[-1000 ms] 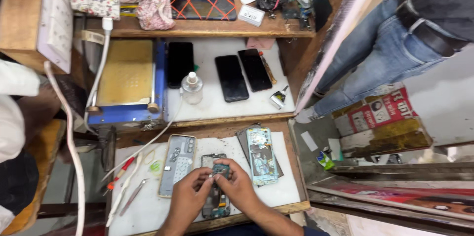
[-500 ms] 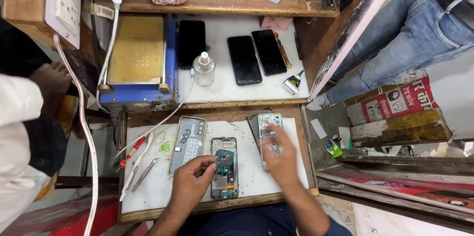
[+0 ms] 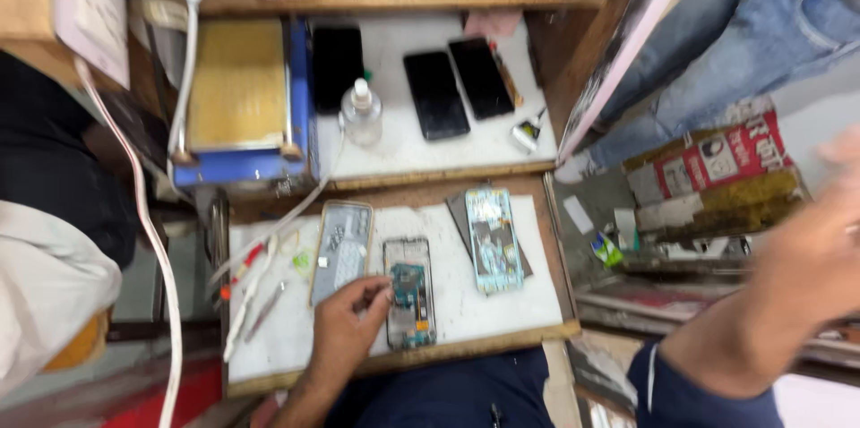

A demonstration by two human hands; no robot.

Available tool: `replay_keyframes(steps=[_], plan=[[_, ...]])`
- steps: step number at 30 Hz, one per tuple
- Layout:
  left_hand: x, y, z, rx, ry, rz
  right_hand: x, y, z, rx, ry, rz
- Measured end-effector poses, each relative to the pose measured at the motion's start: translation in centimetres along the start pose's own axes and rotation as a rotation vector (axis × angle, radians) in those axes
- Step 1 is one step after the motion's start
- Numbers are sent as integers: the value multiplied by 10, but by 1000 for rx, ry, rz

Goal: The person disassembles a smartphone, removes the motherboard, and places it on the workbench. They then handle the phone's back cover and other components, preparing them for reassembly or further repair.

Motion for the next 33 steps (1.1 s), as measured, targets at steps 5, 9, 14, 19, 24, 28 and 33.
replay_keyframes(steps=[5, 9, 14, 19, 24, 28, 33], plan=[[4, 1, -6, -7, 12, 5, -98, 113, 68, 321, 20, 579], [4, 0, -4, -20, -15, 24, -166, 140, 84, 340, 227, 625], [2, 3, -4, 17, -18, 55, -160, 123, 82, 354, 233, 457], [-1, 9, -16, -13, 78, 60, -180, 154, 91, 693, 579, 714], [-4, 15, -23, 18, 128, 82, -243, 174, 126, 1002, 957, 1005], [-5, 15, -24, 25, 120, 88, -259, 177, 124, 1027, 962, 944], [-6, 15, -23, 50, 96, 97, -262, 181, 124, 1020, 979, 959]])
Point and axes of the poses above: each hand's wrist, its own x-axis towards the middle knuckle, its own y-axis out of the palm, z = x × y, the point moved 7 cm from there along x, towards the middle knuckle, and after that the axes turned 6 degrees about -y, right-handed, at the moved point
